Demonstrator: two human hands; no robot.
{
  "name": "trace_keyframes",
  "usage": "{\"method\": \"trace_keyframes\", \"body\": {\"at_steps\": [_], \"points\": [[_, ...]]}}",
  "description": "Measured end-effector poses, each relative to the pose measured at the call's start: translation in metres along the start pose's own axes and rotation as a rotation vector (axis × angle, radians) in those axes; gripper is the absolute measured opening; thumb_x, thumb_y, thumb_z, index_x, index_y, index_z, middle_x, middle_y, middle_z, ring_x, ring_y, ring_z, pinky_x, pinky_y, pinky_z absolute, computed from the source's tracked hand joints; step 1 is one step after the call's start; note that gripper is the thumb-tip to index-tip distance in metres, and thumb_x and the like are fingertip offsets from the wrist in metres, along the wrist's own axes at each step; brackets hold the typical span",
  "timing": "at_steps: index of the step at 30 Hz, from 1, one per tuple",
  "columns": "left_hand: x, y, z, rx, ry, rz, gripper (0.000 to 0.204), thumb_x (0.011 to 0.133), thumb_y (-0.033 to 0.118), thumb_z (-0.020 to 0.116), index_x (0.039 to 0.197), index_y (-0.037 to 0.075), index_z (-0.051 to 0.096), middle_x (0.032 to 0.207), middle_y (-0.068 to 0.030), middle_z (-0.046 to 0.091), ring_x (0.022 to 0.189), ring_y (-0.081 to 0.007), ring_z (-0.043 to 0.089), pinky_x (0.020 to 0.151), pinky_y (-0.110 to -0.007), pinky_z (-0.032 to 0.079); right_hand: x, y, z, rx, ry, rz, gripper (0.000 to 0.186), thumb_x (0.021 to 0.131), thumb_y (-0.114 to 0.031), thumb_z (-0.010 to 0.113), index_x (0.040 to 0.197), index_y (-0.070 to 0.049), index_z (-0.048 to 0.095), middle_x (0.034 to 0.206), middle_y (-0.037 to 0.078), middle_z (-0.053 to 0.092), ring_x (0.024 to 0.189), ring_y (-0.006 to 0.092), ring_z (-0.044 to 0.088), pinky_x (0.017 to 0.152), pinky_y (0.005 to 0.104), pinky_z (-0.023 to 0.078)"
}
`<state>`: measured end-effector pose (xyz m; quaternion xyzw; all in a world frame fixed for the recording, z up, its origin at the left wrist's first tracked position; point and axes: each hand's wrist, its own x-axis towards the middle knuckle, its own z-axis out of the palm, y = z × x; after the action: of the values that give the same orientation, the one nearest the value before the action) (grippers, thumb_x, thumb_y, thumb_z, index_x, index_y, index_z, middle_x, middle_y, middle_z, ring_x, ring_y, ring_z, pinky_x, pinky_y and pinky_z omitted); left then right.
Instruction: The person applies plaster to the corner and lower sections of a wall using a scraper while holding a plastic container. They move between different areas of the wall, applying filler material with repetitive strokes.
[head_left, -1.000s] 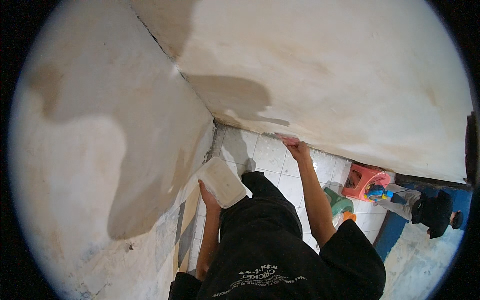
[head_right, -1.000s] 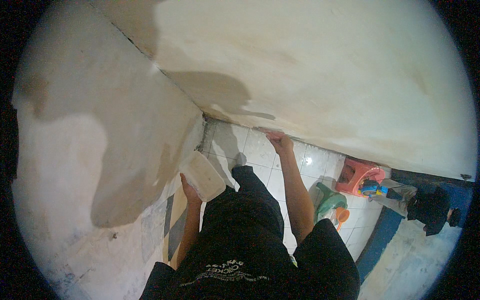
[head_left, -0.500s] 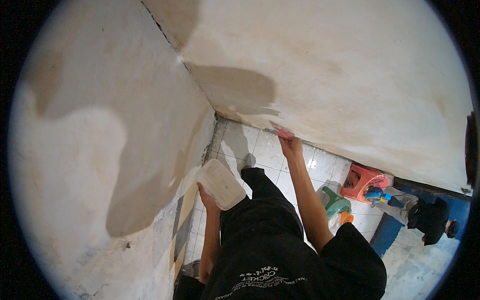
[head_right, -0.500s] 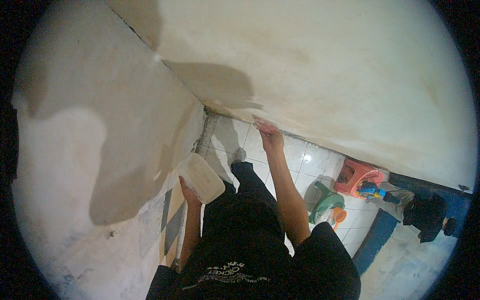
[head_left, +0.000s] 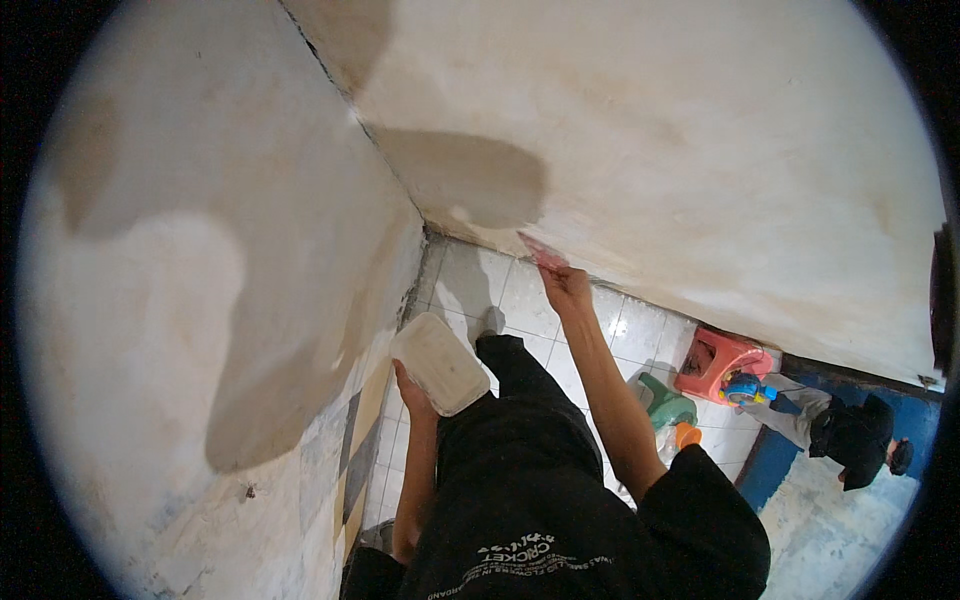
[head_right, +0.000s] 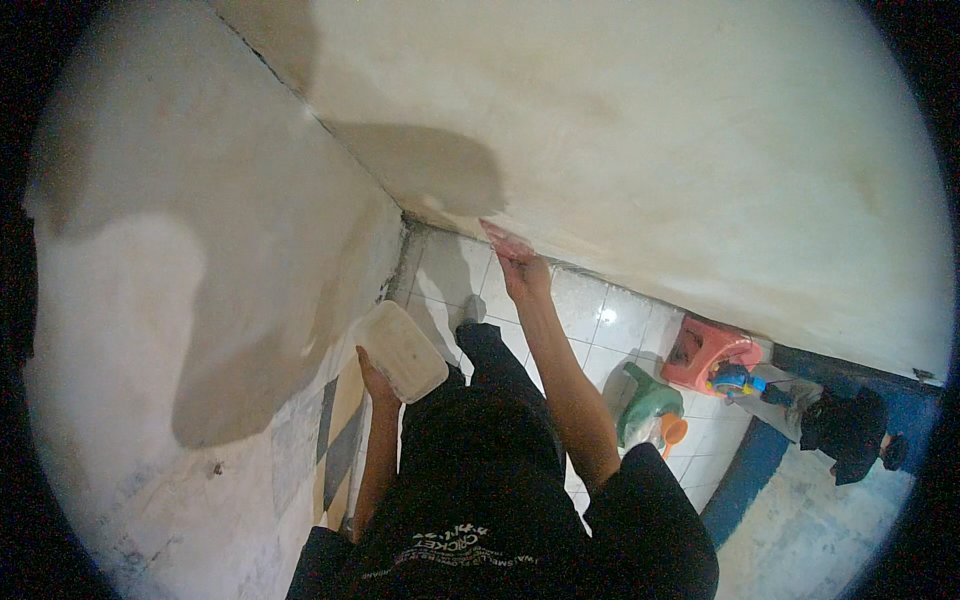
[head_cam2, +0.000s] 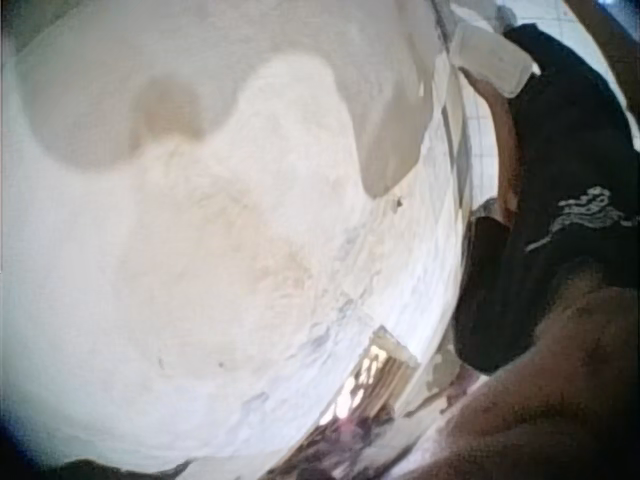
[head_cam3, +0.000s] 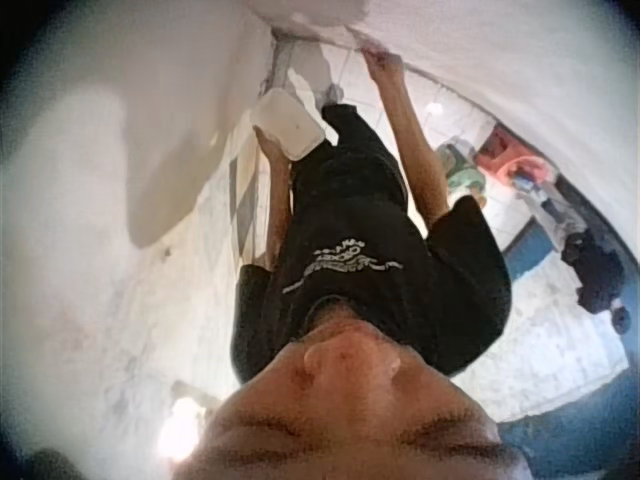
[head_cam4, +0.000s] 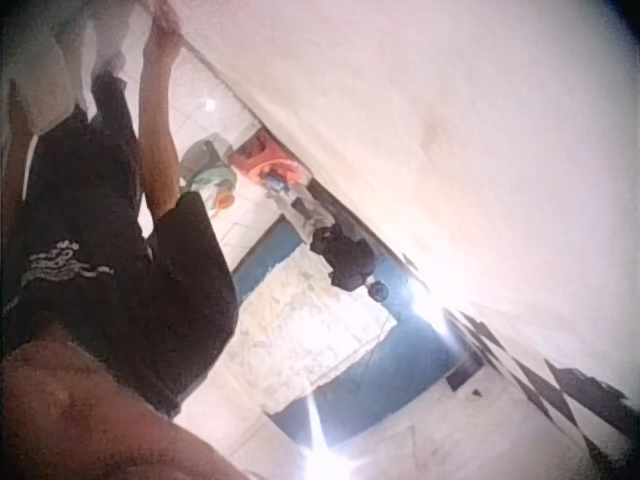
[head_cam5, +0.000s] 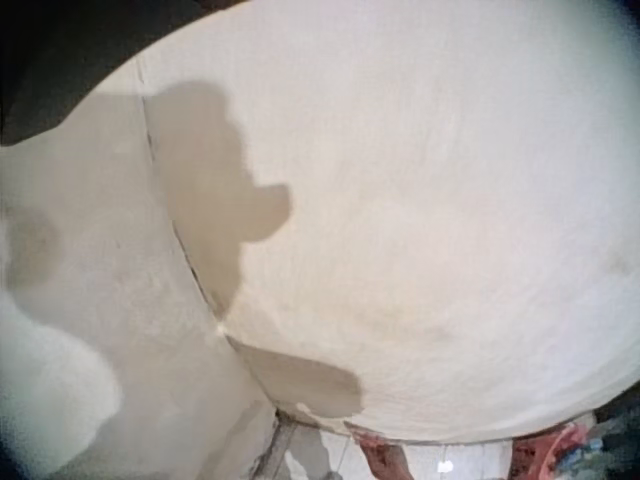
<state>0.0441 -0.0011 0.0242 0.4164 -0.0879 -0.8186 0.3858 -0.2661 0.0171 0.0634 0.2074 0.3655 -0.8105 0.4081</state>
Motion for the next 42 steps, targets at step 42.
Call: {"method": "trace_keyframes", "body": {"at_steps": [42], "points": [[-0.006,-0.018,0.153,0.304,-0.433,-0.028,0.061,0.098,0.052,0.028,0.135,0.005,0.039,0.127,-0.0134,0.050,0.115,-0.0241,0.051,0.100,-0.037,0.041,-0.187,-0.038,0.089,-1.667,-0.447,-0.595,0.010,0.078,0.001,0.056,0.087,0.004,0.056,0.076,0.027,0.061,0.074,0.0468,0.059,0.062,0.0449,0.047]]}}
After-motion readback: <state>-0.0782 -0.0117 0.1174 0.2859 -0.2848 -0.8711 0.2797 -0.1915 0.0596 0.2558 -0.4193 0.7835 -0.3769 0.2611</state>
